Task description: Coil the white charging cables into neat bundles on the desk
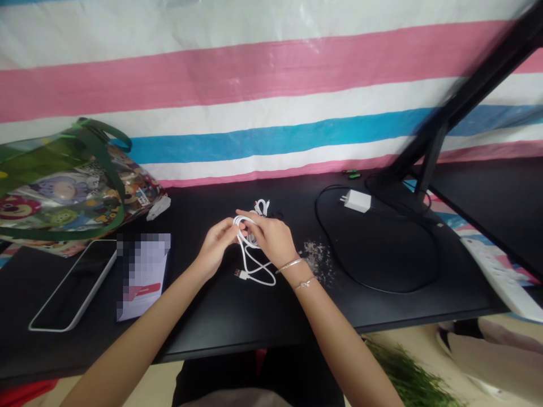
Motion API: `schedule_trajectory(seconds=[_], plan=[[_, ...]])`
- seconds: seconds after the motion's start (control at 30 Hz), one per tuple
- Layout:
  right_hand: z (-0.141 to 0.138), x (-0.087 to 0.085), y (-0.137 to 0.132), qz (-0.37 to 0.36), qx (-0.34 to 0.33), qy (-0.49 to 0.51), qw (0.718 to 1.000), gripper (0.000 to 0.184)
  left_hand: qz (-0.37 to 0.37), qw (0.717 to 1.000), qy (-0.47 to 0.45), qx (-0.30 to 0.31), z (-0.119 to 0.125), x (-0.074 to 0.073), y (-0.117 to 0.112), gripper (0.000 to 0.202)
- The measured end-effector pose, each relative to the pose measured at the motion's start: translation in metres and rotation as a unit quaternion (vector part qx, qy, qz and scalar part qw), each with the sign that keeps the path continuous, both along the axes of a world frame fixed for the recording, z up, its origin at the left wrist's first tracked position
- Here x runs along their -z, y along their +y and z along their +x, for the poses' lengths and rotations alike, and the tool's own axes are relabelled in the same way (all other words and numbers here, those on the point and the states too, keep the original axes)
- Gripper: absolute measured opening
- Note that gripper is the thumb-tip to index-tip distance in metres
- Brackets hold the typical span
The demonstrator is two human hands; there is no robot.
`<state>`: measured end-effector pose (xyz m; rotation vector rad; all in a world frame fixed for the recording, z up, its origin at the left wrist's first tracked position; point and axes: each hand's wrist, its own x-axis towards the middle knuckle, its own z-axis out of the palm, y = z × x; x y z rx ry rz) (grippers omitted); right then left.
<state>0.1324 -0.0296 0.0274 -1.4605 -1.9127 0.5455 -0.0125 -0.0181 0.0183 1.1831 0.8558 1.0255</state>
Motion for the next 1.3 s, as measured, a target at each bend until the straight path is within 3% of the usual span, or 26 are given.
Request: schedule_trajectory(seconds=[0.23,0.53,0.77,0.97,1.13,1.3], plan=[[-0.002,0.001,0.001,0.001,-0.031,0.064,0.997,0.033,-0.034,0.999,-0.035,-0.009,0.0,-0.003,0.001,0.039],[-0.002,0.005,0.0,-0.025,-0.074,0.184,0.98,0.035,-0.089,0.988,-0.097,-0.076,-0.003,-0.005,0.006,0.033],[-0.002,0.004,-0.002,-0.046,-0.148,0.276,0.949,0.028,-0.161,0.966,-0.156,-0.127,-0.004,-0.007,0.009,0.026],[-0.003,0.001,-0.001,0.01,-0.197,0.18,0.964,0.023,-0.184,0.956,-0.164,-0.16,-0.005,-0.008,0.012,0.019],[-0.005,0.009,-0.001,0.003,-0.211,0.075,0.975,0.02,-0.198,0.952,-0.177,-0.156,-0.005,-0.012,0.011,0.019],[-0.005,0.012,0.001,0.035,-0.216,0.076,0.973,0.021,-0.222,0.937,-0.222,-0.155,-0.004,-0.017,0.01,0.016]])
